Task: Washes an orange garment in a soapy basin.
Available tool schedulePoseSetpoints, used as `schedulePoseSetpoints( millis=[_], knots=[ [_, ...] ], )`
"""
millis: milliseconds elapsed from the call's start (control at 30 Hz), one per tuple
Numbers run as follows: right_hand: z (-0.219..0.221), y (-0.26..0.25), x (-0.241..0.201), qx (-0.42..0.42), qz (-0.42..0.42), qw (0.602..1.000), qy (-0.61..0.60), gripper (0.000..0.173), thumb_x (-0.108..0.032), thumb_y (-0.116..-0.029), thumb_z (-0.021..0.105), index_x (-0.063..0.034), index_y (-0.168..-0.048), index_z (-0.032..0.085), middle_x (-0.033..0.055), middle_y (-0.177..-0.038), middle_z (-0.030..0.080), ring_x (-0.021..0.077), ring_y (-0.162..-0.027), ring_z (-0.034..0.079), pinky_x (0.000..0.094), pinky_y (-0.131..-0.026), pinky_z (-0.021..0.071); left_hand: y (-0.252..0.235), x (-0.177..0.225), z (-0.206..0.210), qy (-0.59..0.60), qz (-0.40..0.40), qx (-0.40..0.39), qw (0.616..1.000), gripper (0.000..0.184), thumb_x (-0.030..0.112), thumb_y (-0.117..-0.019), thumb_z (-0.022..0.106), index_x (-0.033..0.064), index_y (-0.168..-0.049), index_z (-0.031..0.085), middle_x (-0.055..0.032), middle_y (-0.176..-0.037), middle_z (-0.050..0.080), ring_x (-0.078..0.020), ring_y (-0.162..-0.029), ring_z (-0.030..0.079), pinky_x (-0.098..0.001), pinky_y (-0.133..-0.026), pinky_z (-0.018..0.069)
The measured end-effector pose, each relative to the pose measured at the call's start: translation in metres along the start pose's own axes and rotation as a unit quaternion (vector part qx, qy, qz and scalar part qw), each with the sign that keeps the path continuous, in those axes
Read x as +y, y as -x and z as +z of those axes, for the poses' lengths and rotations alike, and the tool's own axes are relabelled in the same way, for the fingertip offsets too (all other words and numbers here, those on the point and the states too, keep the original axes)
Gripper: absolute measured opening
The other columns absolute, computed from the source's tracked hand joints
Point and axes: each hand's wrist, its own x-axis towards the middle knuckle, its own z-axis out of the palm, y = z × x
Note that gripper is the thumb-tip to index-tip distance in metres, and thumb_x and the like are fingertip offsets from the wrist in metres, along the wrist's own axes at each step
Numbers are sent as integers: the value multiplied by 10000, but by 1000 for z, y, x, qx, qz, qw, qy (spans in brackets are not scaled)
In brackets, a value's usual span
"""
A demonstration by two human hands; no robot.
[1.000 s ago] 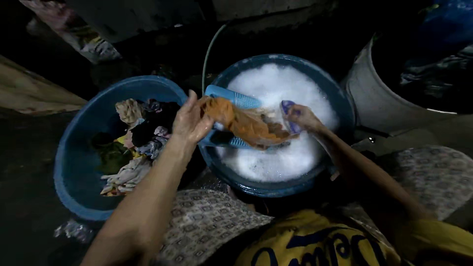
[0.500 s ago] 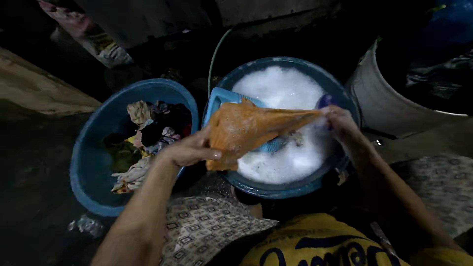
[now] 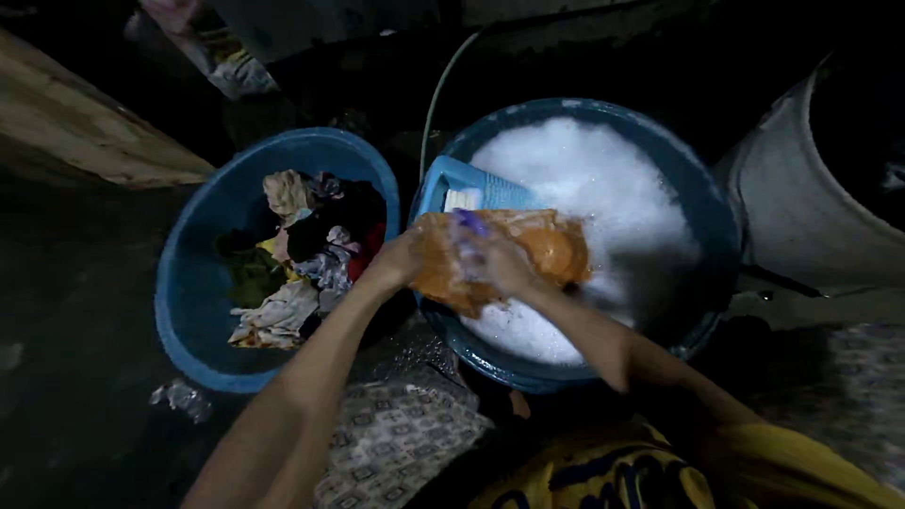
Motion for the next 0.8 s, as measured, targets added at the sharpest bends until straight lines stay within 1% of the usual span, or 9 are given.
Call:
schedulePoseSetpoints(
  millis=[133,233,300,367,500,633,700,767,800],
  knots=[
    [-57,1,132,75,131,988,-19,487,-197,-1039,592,-133,-1515,508,203,-1456,562,351,-1302,578,541,-1074,477,5,-3,4,-12,-44,11,999,621,85,-1015,592,144,-1587,356,-286,-1401,553,-461,-1250,564,-665,-997,458],
    [-54,10,40,98,135,986,-15,436,-159,-1003,636,-116,-1433,576,263,-1305,625,426,-1138,646,625,-946,527,-2,24,18,-95,-56,-12,994,649,64,-991,611,71,-1573,324,-342,-1326,571,-520,-1210,573,-692,-972,460],
    [-20,21,-28,22,69,996,-47,497,-187,-997,653,-208,-1483,552,206,-1241,674,367,-1068,684,578,-921,560,-7,27,21,-100,-47,-19,994,626,83,-1017,581,66,-1573,292,-343,-1322,570,-521,-1200,579,-699,-964,465],
    [7,32,-13,-2,24,998,-53,534,-231,-1011,634,-288,-1528,511,169,-1244,703,339,-1077,703,569,-938,558,-2,18,15,-69,-40,12,997,566,85,-1045,537,80,-1571,329,-331,-1365,553,-506,-1236,567,-706,-988,448],
    [-50,40,124,-2,143,989,21,517,-203,-997,652,-175,-1501,539,245,-1384,606,424,-1227,615,612,-1039,480,7,0,7,99,13,64,993,596,62,-1018,550,140,-1577,359,-237,-1413,558,-380,-1220,601,-608,-964,510],
    [-121,37,131,18,145,988,-52,504,-79,-954,706,-159,-1441,606,219,-1366,628,390,-1208,631,584,-1025,493,15,40,-6,290,100,-15,952,517,-16,-972,514,108,-1469,438,-87,-1174,652,-140,-949,674,-343,-787,596],
    [-136,48,114,98,87,988,-80,509,-90,-949,711,-168,-1441,607,145,-1403,631,301,-1206,653,507,-1020,531,9,47,-16,465,97,-30,880,261,190,-1025,447,112,-1221,599,-34,-965,702,-94,-816,688,-273,-702,606],
    [-127,65,102,118,121,985,-28,585,-95,-931,722,-159,-1488,553,222,-1405,600,399,-1185,640,596,-973,520,16,72,5,527,-41,-16,849,441,493,-1083,225,176,-1100,532,11,-895,593,-89,-807,607,-291,-741,547],
    [-113,72,105,75,154,985,5,588,-166,-929,743,-143,-1483,546,259,-1389,587,441,-1201,615,634,-989,500,5,56,26,519,-37,-67,851,559,624,-1037,227,189,-1118,569,6,-907,634,-108,-823,641,-333,-737,571]
  ],
)
